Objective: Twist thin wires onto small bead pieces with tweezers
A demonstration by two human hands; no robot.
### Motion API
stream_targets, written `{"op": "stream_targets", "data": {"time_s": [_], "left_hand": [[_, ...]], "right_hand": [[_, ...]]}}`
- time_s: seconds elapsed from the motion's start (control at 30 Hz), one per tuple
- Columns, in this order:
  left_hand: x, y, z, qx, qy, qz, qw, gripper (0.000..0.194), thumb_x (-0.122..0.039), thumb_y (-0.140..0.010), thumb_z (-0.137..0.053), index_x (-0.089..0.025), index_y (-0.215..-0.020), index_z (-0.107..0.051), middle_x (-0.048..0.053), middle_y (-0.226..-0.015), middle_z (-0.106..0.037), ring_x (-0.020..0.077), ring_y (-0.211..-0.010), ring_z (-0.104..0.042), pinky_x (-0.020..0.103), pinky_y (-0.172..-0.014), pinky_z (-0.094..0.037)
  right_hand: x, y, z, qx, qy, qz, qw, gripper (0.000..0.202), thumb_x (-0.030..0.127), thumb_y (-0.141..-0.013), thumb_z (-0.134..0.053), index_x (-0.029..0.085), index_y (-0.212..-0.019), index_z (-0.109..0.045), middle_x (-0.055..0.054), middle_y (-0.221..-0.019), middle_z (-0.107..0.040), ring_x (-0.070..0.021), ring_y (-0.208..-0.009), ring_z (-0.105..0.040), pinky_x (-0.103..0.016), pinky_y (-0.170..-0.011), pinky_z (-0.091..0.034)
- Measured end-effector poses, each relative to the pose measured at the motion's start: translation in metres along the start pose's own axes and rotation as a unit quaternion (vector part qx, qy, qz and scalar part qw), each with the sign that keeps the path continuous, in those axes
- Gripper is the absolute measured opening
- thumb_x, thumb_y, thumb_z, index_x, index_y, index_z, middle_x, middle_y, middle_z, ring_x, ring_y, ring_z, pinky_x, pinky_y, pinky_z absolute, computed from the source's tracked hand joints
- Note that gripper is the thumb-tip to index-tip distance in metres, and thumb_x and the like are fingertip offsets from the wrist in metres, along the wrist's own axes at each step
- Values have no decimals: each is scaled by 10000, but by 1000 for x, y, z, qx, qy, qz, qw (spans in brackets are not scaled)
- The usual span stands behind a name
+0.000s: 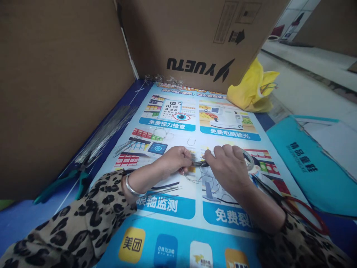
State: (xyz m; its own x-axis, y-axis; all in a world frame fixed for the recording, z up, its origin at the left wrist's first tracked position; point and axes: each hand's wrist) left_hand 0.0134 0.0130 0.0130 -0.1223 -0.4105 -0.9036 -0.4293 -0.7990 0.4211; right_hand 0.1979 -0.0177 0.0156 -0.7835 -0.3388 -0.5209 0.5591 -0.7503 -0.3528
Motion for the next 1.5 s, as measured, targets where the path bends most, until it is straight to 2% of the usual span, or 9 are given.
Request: {"op": "stream_targets", "data": {"time_s": [0.37, 0.57, 1.03, 1.5], "left_hand": [[2, 2, -1, -12, 35, 14, 999, 159, -78, -631, -570, -168, -718, -472, -40, -408, -538, 67, -361, -444, 167, -380, -361], [1, 3, -1, -6, 41, 28, 999, 167, -85, -644, -576, -173, -729, -461, -39, -402, -538, 64, -345, -431, 161, -373, -344], [5, 2, -1, -13, 35, -8, 999, 191, -119, -639, -612, -178, -725, -452, -58, -397, -514, 57, -357, -421, 174, -393, -341], [3, 4, 0, -3, 35, 0, 999, 174, -96, -635, -584, -174, -718, -453, -58, -384, -508, 57, -336, -406, 168, -385, -315]], "right_hand": [[-2, -1, 7, 17, 1, 3, 1000, 134, 153, -826, -477, 192, -837, -604, -63, -719, -531, -221, -756, -387, -378, -737, -206], [-2, -2, 3, 29, -17, 6, 999, 127, 162, -835, -479, 188, -816, -602, -65, -697, -534, -217, -740, -394, -372, -716, -199], [-3, -2, -4, 48, -57, 6, 997, 133, 132, -824, -487, 174, -764, -598, -68, -671, -560, -215, -712, -416, -355, -675, -190], [0, 1, -9, 63, -93, 7, 994, 170, 126, -826, -468, 175, -725, -595, -62, -630, -578, -204, -665, -429, -342, -656, -186]]}}
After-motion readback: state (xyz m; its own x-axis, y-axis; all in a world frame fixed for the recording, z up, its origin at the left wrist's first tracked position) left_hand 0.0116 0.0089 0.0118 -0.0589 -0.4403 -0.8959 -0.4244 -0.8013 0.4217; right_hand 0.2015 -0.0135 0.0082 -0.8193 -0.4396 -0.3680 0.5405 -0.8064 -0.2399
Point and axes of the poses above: each hand's wrist, its own y-axis away from the middle knuckle, its own z-axis out of the back of the hand, x = y × z
